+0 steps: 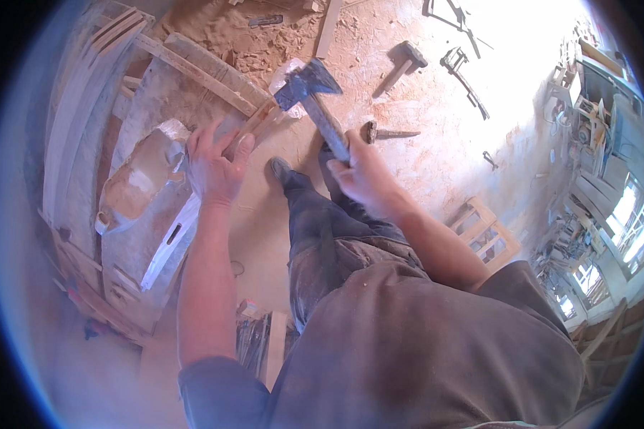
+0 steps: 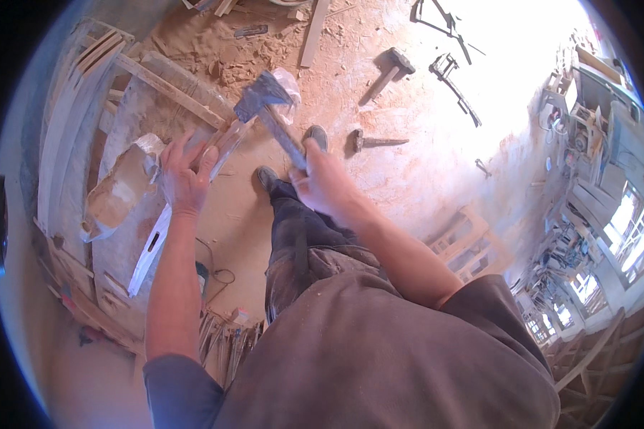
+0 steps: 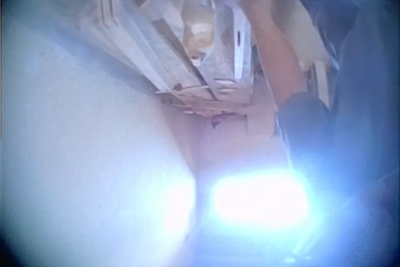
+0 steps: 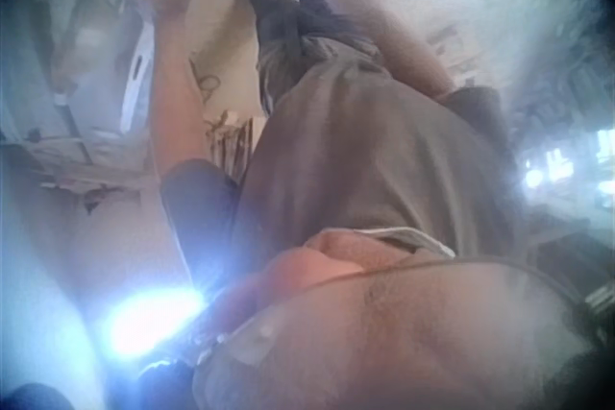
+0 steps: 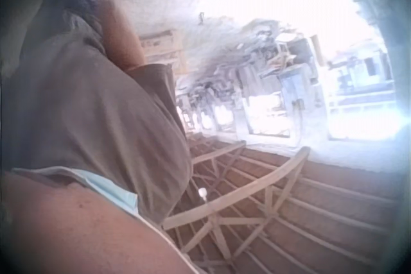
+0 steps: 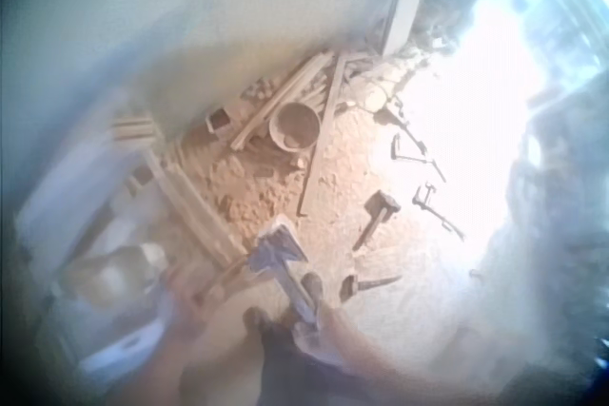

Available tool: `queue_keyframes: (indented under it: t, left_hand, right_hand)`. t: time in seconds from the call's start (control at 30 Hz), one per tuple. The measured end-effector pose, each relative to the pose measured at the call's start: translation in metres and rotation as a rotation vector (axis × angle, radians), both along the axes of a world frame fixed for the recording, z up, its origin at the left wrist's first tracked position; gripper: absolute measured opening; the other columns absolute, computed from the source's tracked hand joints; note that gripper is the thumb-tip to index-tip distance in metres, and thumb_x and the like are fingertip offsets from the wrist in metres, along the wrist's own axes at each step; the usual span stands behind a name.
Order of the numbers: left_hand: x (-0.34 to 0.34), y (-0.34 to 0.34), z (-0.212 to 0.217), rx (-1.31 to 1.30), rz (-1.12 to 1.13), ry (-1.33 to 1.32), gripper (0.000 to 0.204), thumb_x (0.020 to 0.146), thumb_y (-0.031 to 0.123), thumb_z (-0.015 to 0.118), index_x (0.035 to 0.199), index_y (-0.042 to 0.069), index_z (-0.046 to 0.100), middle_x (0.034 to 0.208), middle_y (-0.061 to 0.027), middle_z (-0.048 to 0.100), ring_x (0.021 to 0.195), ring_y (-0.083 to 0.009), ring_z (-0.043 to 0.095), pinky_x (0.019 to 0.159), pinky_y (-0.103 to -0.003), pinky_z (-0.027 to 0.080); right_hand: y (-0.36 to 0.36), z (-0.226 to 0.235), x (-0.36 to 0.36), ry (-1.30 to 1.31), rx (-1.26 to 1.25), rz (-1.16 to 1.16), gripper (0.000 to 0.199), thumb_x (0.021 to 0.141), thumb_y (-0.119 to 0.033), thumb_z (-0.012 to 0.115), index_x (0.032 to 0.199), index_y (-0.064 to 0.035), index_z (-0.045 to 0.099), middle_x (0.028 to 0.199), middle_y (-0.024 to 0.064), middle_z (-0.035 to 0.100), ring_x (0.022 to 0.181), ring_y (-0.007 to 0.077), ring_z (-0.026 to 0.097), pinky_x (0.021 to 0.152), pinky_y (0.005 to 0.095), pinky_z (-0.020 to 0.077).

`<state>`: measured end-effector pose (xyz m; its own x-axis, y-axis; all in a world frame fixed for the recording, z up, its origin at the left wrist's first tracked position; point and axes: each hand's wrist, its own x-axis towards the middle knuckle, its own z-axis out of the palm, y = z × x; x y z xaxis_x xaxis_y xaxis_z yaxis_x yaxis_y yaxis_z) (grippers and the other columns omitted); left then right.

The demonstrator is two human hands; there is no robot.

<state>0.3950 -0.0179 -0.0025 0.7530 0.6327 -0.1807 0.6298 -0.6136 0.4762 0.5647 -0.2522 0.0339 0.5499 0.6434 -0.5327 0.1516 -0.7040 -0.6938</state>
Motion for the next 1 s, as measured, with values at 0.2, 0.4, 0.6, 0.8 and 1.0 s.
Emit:
queue_keyframes:
  t: [0.2,0.4,0.6,0.8,1.0]
  left_hand:
    - [0.005,0.003,0.005,-0.034,0.022,0.036,0.057,0.091,0.053,0.075,0.112,0.0,0.081,0.139,-0.0101,0.066,0.131,-0.0345,0.052,0.115,-0.044,0.039]
    - [0.0,0.002,0.005,-0.037,-0.009,0.009,0.056,0.092,0.052,0.073,0.113,0.0,0.08,0.14,-0.0114,0.065,0.132,-0.0358,0.051,0.116,-0.045,0.039]
    - [0.002,0.006,0.001,-0.013,-0.022,-0.008,0.051,0.092,0.05,0.073,0.112,0.004,0.081,0.138,-0.0112,0.066,0.132,-0.0359,0.052,0.115,-0.047,0.04]
    - [-0.007,0.014,-0.007,0.014,-0.067,-0.058,0.044,0.092,0.045,0.072,0.112,0.006,0.081,0.129,-0.0105,0.071,0.124,-0.0354,0.058,0.108,-0.046,0.047]
    - [-0.01,0.009,0.0,-0.048,-0.074,-0.111,0.041,0.089,0.037,0.075,0.112,0.004,0.076,0.121,-0.0113,0.073,0.116,-0.0339,0.064,0.099,-0.044,0.053]
  right_hand:
    - [0.035,0.06,0.054,0.272,0.357,-0.762,0.014,0.097,-0.001,0.065,0.106,-0.0019,0.055,0.073,0.0045,0.06,0.055,0.0123,0.059,0.045,0.0283,0.0475]
    - [0.007,0.011,0.012,0.117,-0.121,0.009,0.029,0.096,-0.014,0.07,0.112,0.0015,0.053,0.083,0.0244,0.066,0.076,0.0364,0.07,0.07,0.0513,0.0546]
    - [0.024,0.031,0.023,0.244,0.192,-0.729,0.018,0.097,-0.01,0.067,0.105,-0.0012,0.054,0.078,0.0091,0.065,0.059,0.0156,0.063,0.048,0.033,0.0502]
    - [0.007,0.005,0.007,0.151,-0.042,-0.067,0.028,0.093,-0.013,0.069,0.107,0.0022,0.05,0.077,0.0269,0.063,0.076,0.0459,0.067,0.068,0.0509,0.0523]
    - [-0.002,0.009,-0.003,0.477,-0.015,-0.46,0.021,0.093,-0.008,0.069,0.106,0.0006,0.054,0.07,0.0051,0.06,0.049,0.0132,0.059,0.044,0.0321,0.0482]
